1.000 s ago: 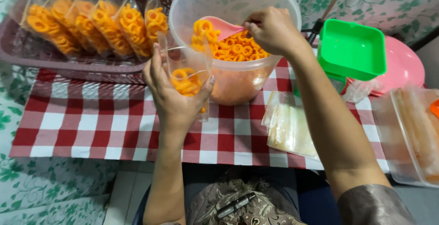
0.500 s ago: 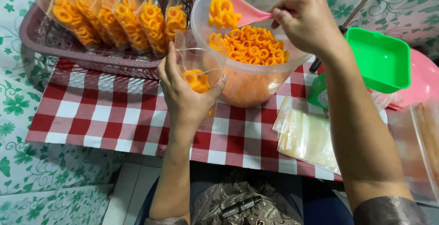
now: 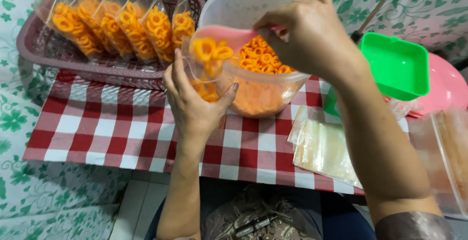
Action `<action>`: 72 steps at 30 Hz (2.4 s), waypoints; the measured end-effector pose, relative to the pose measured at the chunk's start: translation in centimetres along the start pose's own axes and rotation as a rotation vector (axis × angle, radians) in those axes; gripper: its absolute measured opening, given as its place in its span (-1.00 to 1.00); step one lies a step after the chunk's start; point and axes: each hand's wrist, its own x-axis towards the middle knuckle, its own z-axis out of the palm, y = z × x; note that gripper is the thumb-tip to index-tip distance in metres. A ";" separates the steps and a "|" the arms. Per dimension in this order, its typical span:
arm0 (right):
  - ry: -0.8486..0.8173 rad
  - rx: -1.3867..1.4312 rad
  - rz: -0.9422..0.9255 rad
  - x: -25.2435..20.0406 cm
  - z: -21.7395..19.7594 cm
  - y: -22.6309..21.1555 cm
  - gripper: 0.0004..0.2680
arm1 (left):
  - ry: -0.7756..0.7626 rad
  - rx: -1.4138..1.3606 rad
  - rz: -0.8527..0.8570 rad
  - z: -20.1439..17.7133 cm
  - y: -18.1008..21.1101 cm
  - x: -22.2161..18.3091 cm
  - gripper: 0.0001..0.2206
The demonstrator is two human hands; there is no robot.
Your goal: Scooping orange ring snacks from a large container into small plastic bags and sealing them.
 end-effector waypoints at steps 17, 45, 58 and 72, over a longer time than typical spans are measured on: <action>-0.170 -0.118 0.512 1.1 6.5 5.7 -0.82 | 0.113 -0.099 0.032 -0.1 0.9 0.3 -0.01; -0.843 -0.388 0.501 7.5 18.4 10.2 -0.81 | 0.121 -0.116 0.052 -0.1 1.8 1.2 0.01; -1.182 -0.196 0.492 8.0 12.9 6.7 -0.83 | 0.096 -0.099 0.007 -0.8 1.7 0.9 0.01; -1.216 -0.243 0.555 7.5 13.7 7.6 -0.77 | 0.089 -0.118 0.043 -0.7 1.6 0.6 0.01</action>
